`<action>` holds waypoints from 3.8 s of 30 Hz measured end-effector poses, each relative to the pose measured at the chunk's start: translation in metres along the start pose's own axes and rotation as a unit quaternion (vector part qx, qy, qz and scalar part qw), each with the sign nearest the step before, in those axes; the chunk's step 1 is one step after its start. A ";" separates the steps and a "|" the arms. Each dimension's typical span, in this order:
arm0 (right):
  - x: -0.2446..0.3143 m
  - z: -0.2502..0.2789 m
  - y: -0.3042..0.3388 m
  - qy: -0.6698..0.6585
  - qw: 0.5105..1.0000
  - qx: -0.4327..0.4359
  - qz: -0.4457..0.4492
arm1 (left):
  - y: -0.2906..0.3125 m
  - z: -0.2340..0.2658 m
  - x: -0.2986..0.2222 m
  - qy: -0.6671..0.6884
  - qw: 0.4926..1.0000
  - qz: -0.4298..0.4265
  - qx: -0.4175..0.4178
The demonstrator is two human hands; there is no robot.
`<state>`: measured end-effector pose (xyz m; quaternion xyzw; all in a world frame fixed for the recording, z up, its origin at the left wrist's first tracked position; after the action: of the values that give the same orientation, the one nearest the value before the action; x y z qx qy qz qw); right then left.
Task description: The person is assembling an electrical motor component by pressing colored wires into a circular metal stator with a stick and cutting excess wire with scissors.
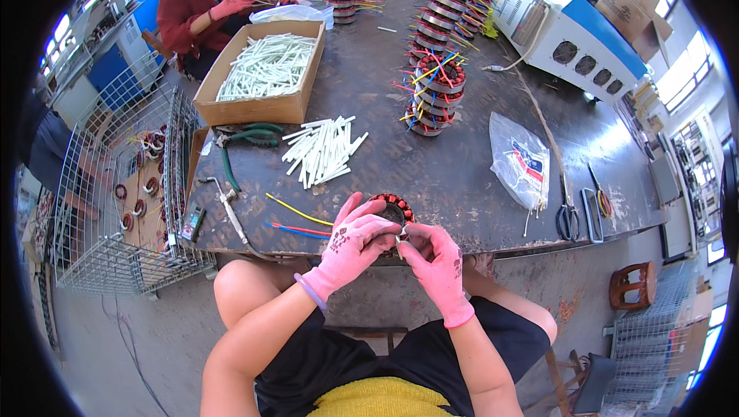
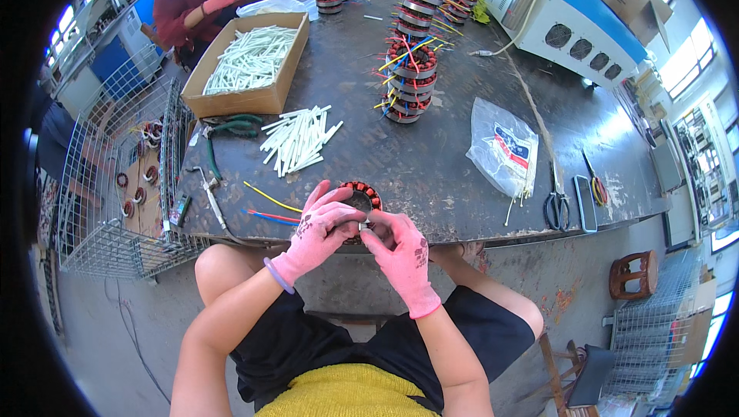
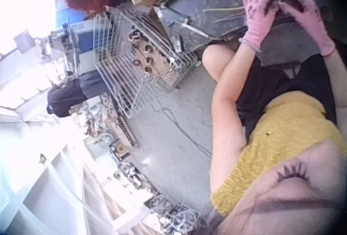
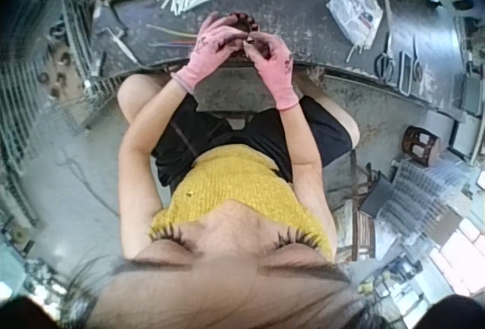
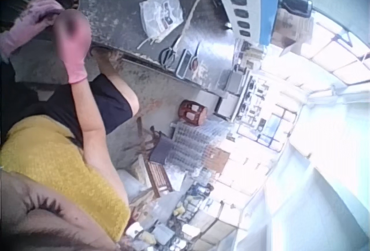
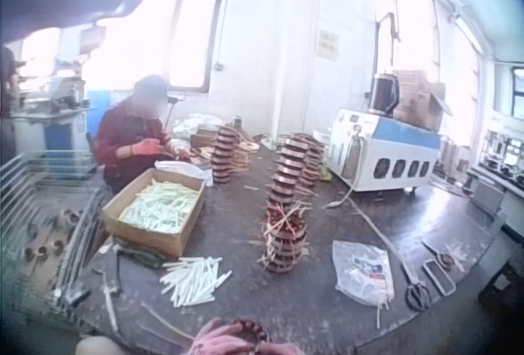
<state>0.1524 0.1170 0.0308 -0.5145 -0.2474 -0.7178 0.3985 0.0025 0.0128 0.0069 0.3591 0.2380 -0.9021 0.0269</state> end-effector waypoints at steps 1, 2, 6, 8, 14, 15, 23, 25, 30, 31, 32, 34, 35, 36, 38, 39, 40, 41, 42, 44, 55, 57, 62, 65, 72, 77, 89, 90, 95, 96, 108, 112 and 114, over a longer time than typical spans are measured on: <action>0.003 0.000 -0.001 0.069 0.995 -0.004 0.069 | 0.000 -0.001 0.000 0.001 1.000 0.002 -0.001; 0.007 -0.001 -0.005 0.137 0.981 -0.007 0.138 | 0.001 0.000 0.001 0.007 1.000 0.010 0.008; 0.009 -0.007 -0.014 0.213 0.943 -0.013 0.256 | 0.002 -0.003 0.001 0.006 1.000 0.020 -0.012; 0.007 -0.007 -0.016 0.160 0.956 -0.008 0.244 | 0.000 -0.003 -0.003 0.010 0.999 0.030 -0.012; 0.026 -0.015 -0.002 -0.310 0.945 0.062 0.089 | 0.001 0.000 -0.004 0.012 0.999 0.032 -0.008; 0.023 -0.014 -0.002 -0.313 0.945 0.057 0.076 | 0.001 0.001 -0.003 0.005 0.999 0.031 -0.009; 0.030 -0.002 -0.006 -0.319 0.945 0.076 0.009 | 0.002 -0.004 -0.002 -0.029 0.999 0.010 -0.032; 0.029 -0.003 0.000 -0.335 0.938 0.092 -0.016 | 0.002 -0.007 0.000 -0.037 0.999 0.010 -0.032; -0.024 -0.022 0.062 -0.418 0.902 0.054 -0.096 | 0.000 -0.011 0.000 -0.057 0.998 0.002 -0.034; -0.020 -0.020 0.065 -0.434 0.896 0.048 -0.085 | 0.000 -0.011 -0.001 -0.062 0.997 0.003 -0.037; -0.006 -0.018 0.059 -0.422 0.901 0.058 -0.082 | 0.001 -0.010 0.000 -0.070 0.997 0.002 -0.035; 0.024 0.000 0.019 -0.378 0.924 0.064 -0.014 | 0.000 -0.007 -0.001 -0.103 0.994 -0.021 -0.023; 0.042 0.005 -0.009 -0.371 0.927 0.044 -0.030 | 0.001 -0.008 -0.004 -0.108 0.994 -0.023 -0.017; 0.048 0.004 -0.036 -0.385 0.918 0.040 -0.082 | 0.001 -0.010 -0.006 -0.112 0.993 -0.028 -0.009; 0.032 -0.004 -0.077 -0.429 0.895 0.049 -0.109 | -0.003 -0.010 -0.007 -0.126 0.991 -0.036 -0.031; 0.027 0.003 -0.087 -0.446 0.887 0.047 -0.110 | -0.012 -0.013 -0.010 -0.135 0.990 -0.045 -0.015; 0.022 0.001 -0.092 -0.454 0.881 0.049 -0.119 | -0.012 -0.014 -0.009 -0.136 0.990 -0.047 -0.006; 0.016 -0.001 -0.097 -0.462 0.876 0.051 -0.129 | -0.011 -0.014 -0.007 -0.136 0.989 -0.048 0.002; 0.009 -0.003 -0.101 -0.476 0.869 0.056 -0.125 | -0.011 -0.014 -0.006 -0.133 0.990 -0.055 0.009; 0.011 -0.017 -0.106 -0.467 0.871 0.042 -0.145 | -0.007 -0.010 -0.005 -0.142 0.989 -0.044 0.007; -0.005 -0.035 -0.105 -0.452 0.886 -0.050 -0.086 | -0.016 -0.019 0.000 -0.103 0.991 -0.071 0.054; 0.009 -0.006 -0.096 -0.420 0.907 0.023 0.013 | -0.010 -0.003 0.002 -0.118 0.990 -0.054 0.048; -0.051 0.160 0.007 0.228 0.947 -0.211 0.078 | -0.012 -0.015 -0.010 -0.132 0.990 -0.037 0.035; -0.079 0.209 0.049 0.462 0.871 -0.166 -0.020 | -0.012 -0.015 -0.007 -0.133 0.989 -0.051 0.039; -0.110 0.225 0.058 0.534 0.839 -0.027 0.094 | -0.009 -0.016 -0.009 -0.156 0.985 -0.049 0.046; -0.116 0.220 0.058 0.479 0.863 -0.057 0.148 | -0.015 -0.019 -0.012 -0.153 0.986 -0.042 0.051; -0.020 0.128 0.086 0.012 0.987 -0.156 0.024 | -0.021 0.032 -0.007 -0.065 0.988 -0.089 0.112; -0.008 0.103 0.089 -0.029 0.991 -0.119 0.044 | -0.017 0.034 0.000 -0.075 0.986 -0.100 0.109; 0.018 0.038 0.089 -0.068 0.982 0.024 0.177 | -0.010 0.025 -0.002 -0.048 0.992 -0.086 0.079; 0.019 0.034 0.088 -0.042 0.982 0.035 0.181 | -0.011 0.019 -0.004 -0.032 0.992 -0.095 0.076; 0.014 0.027 0.090 0.098 0.963 0.137 0.212 | -0.013 0.011 -0.007 -0.014 0.995 -0.080 0.054; 0.010 0.022 0.091 0.076 0.964 0.107 0.232 | -0.014 0.013 -0.007 -0.011 0.995 -0.082 0.057; 0.007 0.020 0.091 0.082 0.962 0.095 0.244 | -0.014 0.014 -0.007 -0.011 0.995 -0.083 0.058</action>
<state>0.2372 0.0791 0.0388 -0.4584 -0.1478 -0.6121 0.6272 -0.0037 0.0182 0.0262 0.3287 0.2136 -0.9176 -0.0662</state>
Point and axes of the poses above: each hand's wrist, its own y-axis away from the middle knuckle, its own z-axis out of the back of the hand, x = y × z, the point moved 2 cm from there along -y, towards the middle knuckle, and after that the axes turned 11 degrees about x, right-handed, at the moved point
